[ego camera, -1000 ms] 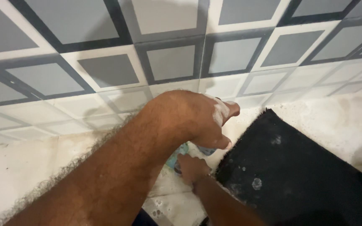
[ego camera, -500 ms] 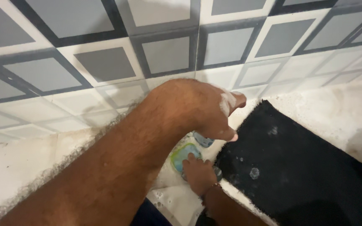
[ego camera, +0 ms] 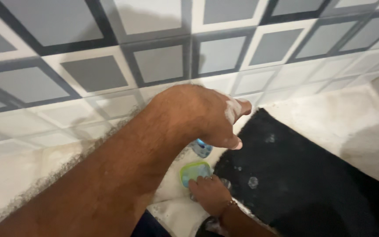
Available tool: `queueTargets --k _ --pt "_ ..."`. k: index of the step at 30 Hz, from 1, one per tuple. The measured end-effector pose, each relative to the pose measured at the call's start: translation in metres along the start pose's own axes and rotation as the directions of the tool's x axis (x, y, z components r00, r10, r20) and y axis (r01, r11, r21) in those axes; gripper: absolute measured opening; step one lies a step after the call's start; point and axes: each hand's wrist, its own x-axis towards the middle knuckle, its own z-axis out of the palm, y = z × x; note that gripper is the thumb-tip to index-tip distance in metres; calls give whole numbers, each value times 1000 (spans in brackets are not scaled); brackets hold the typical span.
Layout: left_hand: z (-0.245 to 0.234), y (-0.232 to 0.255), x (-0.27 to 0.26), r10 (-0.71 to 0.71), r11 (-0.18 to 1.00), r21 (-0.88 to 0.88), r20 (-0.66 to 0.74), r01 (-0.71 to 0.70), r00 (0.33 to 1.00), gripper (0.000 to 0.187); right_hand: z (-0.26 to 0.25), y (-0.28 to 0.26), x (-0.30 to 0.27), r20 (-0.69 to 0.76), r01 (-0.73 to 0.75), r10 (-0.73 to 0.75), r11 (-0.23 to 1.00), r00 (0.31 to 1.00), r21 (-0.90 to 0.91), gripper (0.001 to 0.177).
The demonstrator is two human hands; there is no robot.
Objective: The person washes a striped bath mat on a tiled floor. They pour water from a bucket onto the mat, scrub it with a brush and soap, rinse it repeatedly, and flip it to clean both sides.
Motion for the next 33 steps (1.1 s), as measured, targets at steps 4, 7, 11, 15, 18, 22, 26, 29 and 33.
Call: queueTargets --k 4,7,11,15,18,22,26,29,33 --pt "0 6 2 66 998 -1 -56 -66 996 82 -35 8 -32 24 33 -31 996 999 -87 34" --pt "0 15 7 126 992 24 -83 -125 988 81 -87 20 -50 -12 -13 14 999 1000 52 33" --pt "-5 27 21 266 962 -25 -141 -272 954 83 -203 43 -66 -233 14 -107 929 967 -369 31" --pt "-4 48 31 406 861 -171 -338 -479 849 93 -336 44 -88 -105 -143 100 792 989 -594 23" --pt "-5 83 32 303 727 -535 -312 -431 900 105 -410 26 -114 -207 -140 4 750 978 -646 31" --pt "-4 130 34 349 306 -871 -273 -385 896 109 -463 2 -145 -261 -189 10 715 965 -673 31" --pt "1 178 36 548 -3 -983 -155 -184 822 107 -475 -9 -179 -283 -202 18 744 959 -637 39" --pt "7 204 45 695 -131 -984 -176 -117 697 105 -468 -7 -201 -258 -163 13 806 966 -569 41" --pt "16 234 68 794 -59 -995 -98 -84 600 75 -459 4 -228 -215 -155 60 875 975 -459 59"
